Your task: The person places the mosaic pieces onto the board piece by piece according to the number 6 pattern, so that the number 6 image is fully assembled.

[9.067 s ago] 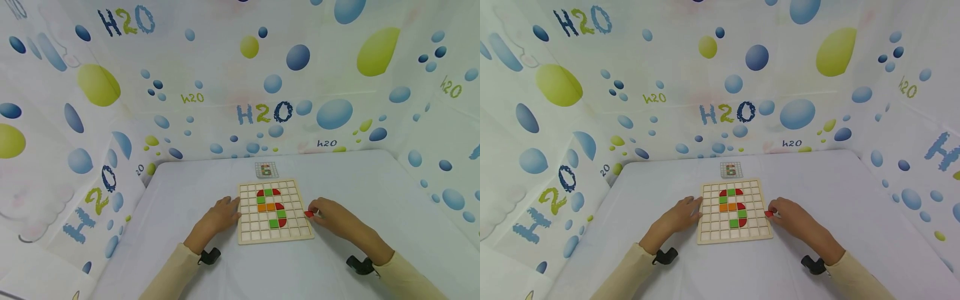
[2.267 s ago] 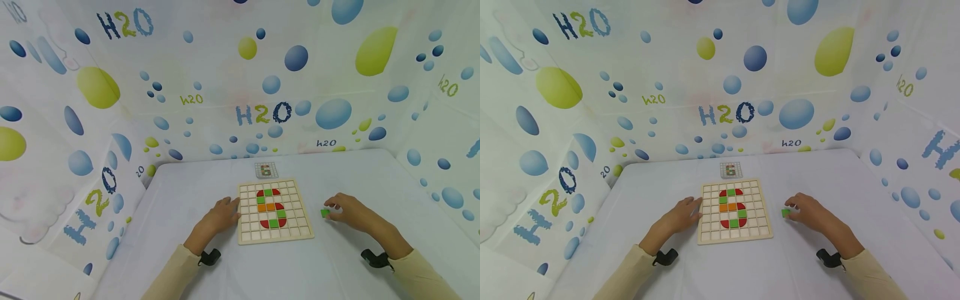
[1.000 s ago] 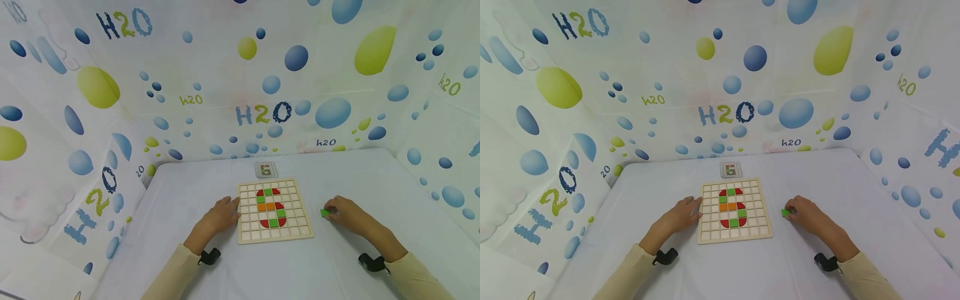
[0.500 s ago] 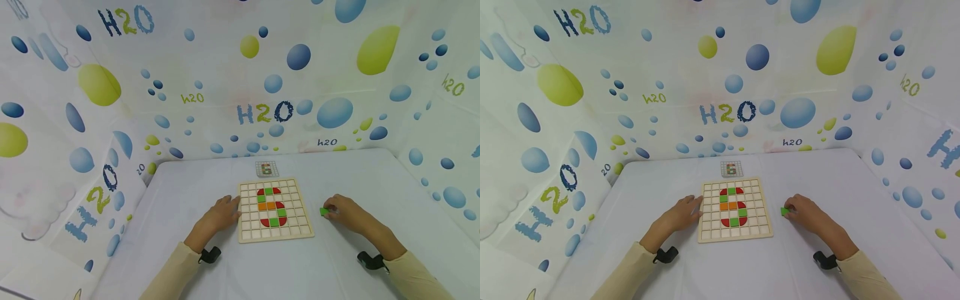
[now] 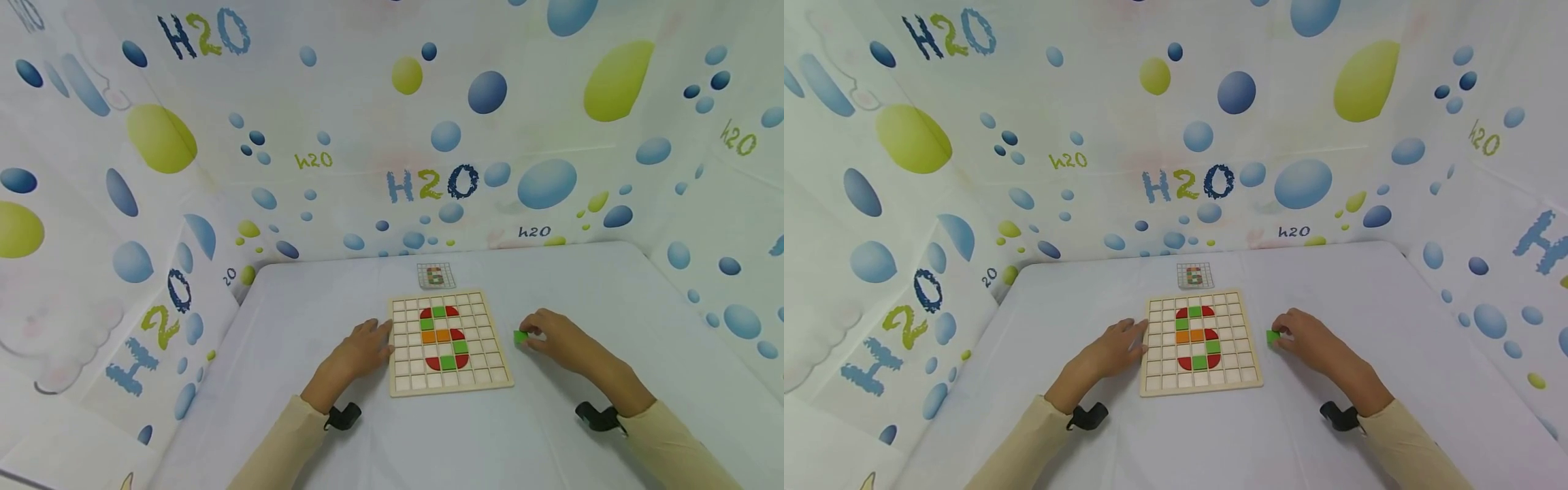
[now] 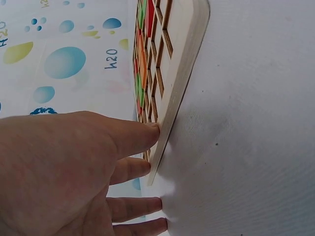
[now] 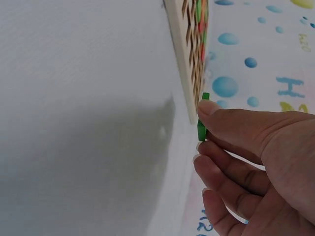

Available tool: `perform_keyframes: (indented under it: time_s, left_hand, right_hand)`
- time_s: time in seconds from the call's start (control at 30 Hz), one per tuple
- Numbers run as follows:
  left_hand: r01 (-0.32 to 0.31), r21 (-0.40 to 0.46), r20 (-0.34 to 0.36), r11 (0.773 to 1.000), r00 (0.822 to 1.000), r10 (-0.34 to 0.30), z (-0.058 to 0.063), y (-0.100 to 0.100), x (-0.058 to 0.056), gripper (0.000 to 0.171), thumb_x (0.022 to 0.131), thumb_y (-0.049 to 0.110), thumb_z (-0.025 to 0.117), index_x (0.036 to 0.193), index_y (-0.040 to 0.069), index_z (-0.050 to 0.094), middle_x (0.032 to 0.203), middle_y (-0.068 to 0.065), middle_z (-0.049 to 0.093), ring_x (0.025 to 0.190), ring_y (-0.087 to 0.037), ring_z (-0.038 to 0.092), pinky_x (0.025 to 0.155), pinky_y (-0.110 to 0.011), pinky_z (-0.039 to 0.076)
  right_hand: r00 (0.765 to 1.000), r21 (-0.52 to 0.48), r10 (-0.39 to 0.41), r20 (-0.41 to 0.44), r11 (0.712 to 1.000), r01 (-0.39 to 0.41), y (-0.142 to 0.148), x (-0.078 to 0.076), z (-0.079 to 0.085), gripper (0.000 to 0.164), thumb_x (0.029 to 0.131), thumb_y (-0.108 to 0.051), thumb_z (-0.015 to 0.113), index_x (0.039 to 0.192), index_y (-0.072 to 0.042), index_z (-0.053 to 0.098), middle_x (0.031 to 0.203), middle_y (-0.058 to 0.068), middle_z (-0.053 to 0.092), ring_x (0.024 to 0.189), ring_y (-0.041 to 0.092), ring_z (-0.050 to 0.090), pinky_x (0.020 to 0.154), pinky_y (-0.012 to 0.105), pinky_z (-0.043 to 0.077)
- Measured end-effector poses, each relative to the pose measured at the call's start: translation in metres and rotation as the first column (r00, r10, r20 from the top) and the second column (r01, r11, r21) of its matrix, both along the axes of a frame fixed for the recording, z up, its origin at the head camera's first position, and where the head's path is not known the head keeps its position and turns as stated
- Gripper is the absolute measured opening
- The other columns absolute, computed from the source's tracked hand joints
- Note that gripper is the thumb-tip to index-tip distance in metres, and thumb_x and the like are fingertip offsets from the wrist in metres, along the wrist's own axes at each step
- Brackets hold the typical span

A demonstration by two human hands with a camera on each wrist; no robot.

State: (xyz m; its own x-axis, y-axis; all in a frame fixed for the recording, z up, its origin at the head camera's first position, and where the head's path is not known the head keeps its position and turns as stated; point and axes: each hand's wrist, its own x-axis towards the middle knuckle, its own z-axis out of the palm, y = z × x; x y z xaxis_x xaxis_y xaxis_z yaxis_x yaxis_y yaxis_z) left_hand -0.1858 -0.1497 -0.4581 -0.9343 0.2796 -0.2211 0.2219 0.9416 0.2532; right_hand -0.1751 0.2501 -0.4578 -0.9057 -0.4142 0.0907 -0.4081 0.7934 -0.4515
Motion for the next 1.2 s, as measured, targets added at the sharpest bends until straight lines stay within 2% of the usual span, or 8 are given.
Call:
perform_keyframes:
  time_s: [0.13, 0.43, 0.57, 0.8, 0.97, 1.2]
  left_hand:
    - [0.002, -0.003, -0.003, 1.0, 1.0, -0.002, 0.0, 0.0, 0.0, 0.06, 0.11, 0.038, 0.056, 0.163, 0.013, 0.042, 0.165, -0.021, 0.038, 0.152, -0.043, 0.038, 0.116, -0.066, 0.042]
    - [-0.008, 0.004, 0.008, 1.0, 1.0, 0.008, 0.0, -0.001, 0.0, 0.06, 0.11, 0.038, 0.057, 0.163, 0.014, 0.041, 0.166, -0.02, 0.037, 0.153, -0.043, 0.037, 0.117, -0.065, 0.041]
    - [-0.009, 0.011, 0.006, 1.0, 1.0, 0.009, 0.002, -0.001, 0.001, 0.06, 0.11, 0.037, 0.057, 0.163, 0.013, 0.042, 0.166, -0.021, 0.037, 0.153, -0.043, 0.037, 0.117, -0.065, 0.04]
    - [-0.009, 0.014, 0.011, 1.0, 1.0, 0.009, 0.003, -0.001, 0.001, 0.06, 0.11, 0.038, 0.057, 0.163, 0.014, 0.042, 0.166, -0.021, 0.037, 0.153, -0.043, 0.037, 0.117, -0.065, 0.041]
    - [-0.01, 0.01, 0.013, 1.0, 1.0, 0.01, 0.002, 0.0, 0.0, 0.061, 0.11, 0.038, 0.057, 0.163, 0.014, 0.041, 0.166, -0.02, 0.037, 0.153, -0.043, 0.037, 0.117, -0.064, 0.041]
    - [-0.01, 0.027, 0.013, 1.0, 1.0, 0.01, 0.003, -0.001, 0.002, 0.06, 0.11, 0.037, 0.058, 0.163, 0.014, 0.042, 0.166, -0.021, 0.038, 0.152, -0.044, 0.038, 0.117, -0.064, 0.041]
  right_hand:
    - [1.0, 0.007, 0.017, -0.001, 1.0, -0.017, -0.01, -0.004, 0.005, 0.018, 0.093, -0.007, 0.08, 0.109, -0.005, 0.073, 0.099, 0.0, 0.066, 0.096, 0.022, 0.066, 0.087, 0.043, 0.06]
    - [0.997, 0.044, 0.012, 0.08, 0.999, -0.016, -0.035, -0.012, 0.013, 0.022, 0.094, -0.011, 0.08, 0.115, -0.008, 0.074, 0.104, 0.001, 0.066, 0.103, 0.022, 0.066, 0.094, 0.043, 0.06]
    - [0.995, 0.055, 0.03, 0.09, 0.998, -0.035, -0.047, -0.016, 0.016, 0.024, 0.094, -0.012, 0.081, 0.117, -0.007, 0.074, 0.106, 0.001, 0.066, 0.105, 0.021, 0.066, 0.095, 0.042, 0.06]
    - [0.993, 0.062, 0.053, 0.11, 0.996, -0.06, -0.068, -0.022, 0.019, 0.022, 0.095, -0.013, 0.08, 0.115, -0.008, 0.075, 0.105, 0.001, 0.066, 0.1, 0.018, 0.063, 0.095, 0.04, 0.059]
    - [0.993, 0.084, 0.08, 0.087, 0.993, -0.087, -0.082, -0.024, 0.019, 0.022, 0.094, -0.015, 0.081, 0.115, -0.009, 0.075, 0.107, 0.0, 0.067, 0.099, 0.017, 0.061, 0.096, 0.04, 0.059]
    - [0.99, 0.107, 0.078, 0.114, 0.99, -0.09, -0.1, -0.028, 0.019, 0.024, 0.094, -0.019, 0.082, 0.116, -0.011, 0.076, 0.107, 0.0, 0.067, 0.098, 0.016, 0.06, 0.097, 0.039, 0.058]
